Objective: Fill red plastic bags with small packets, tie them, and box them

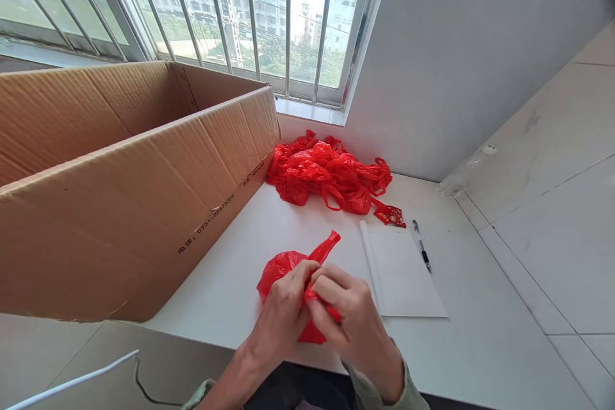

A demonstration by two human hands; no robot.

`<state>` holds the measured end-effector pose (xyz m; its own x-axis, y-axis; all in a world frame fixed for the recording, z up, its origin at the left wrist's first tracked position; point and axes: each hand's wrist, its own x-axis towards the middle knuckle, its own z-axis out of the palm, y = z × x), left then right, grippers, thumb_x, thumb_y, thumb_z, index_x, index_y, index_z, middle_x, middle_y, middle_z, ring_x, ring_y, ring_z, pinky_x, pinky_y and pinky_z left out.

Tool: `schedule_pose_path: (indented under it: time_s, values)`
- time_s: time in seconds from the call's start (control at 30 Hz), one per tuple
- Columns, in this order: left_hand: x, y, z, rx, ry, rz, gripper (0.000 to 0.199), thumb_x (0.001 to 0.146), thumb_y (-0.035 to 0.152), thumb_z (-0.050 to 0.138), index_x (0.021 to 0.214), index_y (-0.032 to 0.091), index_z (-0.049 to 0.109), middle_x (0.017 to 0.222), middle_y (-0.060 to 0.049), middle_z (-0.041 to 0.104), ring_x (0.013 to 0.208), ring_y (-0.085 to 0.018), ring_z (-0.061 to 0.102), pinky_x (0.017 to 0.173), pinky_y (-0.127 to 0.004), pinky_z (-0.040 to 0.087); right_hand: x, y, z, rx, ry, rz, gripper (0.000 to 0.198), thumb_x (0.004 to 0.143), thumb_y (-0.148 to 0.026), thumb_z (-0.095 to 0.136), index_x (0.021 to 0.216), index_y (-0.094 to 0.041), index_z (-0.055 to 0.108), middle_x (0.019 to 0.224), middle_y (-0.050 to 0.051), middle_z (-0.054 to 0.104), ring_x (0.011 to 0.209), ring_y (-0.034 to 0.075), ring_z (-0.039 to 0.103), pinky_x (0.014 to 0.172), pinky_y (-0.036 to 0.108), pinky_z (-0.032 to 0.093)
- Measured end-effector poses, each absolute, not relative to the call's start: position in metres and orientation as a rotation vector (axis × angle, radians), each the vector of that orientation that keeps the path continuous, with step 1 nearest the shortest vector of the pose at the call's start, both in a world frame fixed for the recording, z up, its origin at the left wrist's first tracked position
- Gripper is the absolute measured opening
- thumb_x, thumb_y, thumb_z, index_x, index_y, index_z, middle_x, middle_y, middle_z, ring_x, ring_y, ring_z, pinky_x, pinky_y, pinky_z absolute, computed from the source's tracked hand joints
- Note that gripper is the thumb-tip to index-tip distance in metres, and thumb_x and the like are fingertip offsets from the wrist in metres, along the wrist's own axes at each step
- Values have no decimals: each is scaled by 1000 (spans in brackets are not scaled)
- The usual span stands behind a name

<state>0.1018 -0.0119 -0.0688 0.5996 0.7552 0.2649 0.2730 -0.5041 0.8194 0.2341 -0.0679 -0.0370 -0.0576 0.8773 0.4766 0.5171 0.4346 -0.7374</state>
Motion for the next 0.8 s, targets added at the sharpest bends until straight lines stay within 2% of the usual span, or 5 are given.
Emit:
schedule_pose_path:
  time_s: [0.1, 0.23, 0.4, 0.57, 0.8]
  values:
    - [102, -15, -68, 1982, 725, 846, 14, 90, 16, 42, 79, 20, 49, 81, 0, 55, 72, -16, 54, 64, -28, 43, 229, -71, -27, -1119, -1805, 490, 9, 84, -14, 53, 85, -21, 57, 88, 3, 59, 75, 14, 54, 64, 25, 43]
    - [94, -10, -64, 1928, 659, 780, 13, 94, 21, 42, 83, 21, 49, 82, 1, 57, 72, -15, 52, 67, -27, 43, 247, -64, -33, -1196, -1805, 656, 46, 87, -14, 48, 131, -26, 46, 118, 5, 57, 83, 15, 57, 72, 27, 47]
    - [89, -5, -64, 1948, 695, 719, 16, 98, 24, 39, 86, 21, 49, 83, 3, 58, 74, -13, 52, 70, -25, 42, 258, -54, -49, -1343, -1984, 585, 27, 100, -26, 36, 119, -23, 54, 98, 4, 58, 84, 16, 56, 76, 28, 46]
    - [81, -11, -65, 2056, 773, 762, 13, 93, 21, 40, 81, 21, 42, 75, 3, 53, 63, -13, 45, 55, -23, 35, 256, -51, -57, -1401, -2031, 429, 24, 100, -37, 39, 101, -20, 56, 92, 4, 59, 80, 16, 56, 70, 26, 44]
    - [70, -3, -68, 1990, 826, 737, 13, 90, 21, 46, 77, 20, 43, 74, 2, 52, 64, -14, 45, 60, -24, 36, 254, -64, -66, -1501, -2084, 10, 30, 101, -27, 37, 74, -20, 49, 66, 1, 52, 62, 15, 40, 56, 29, 30]
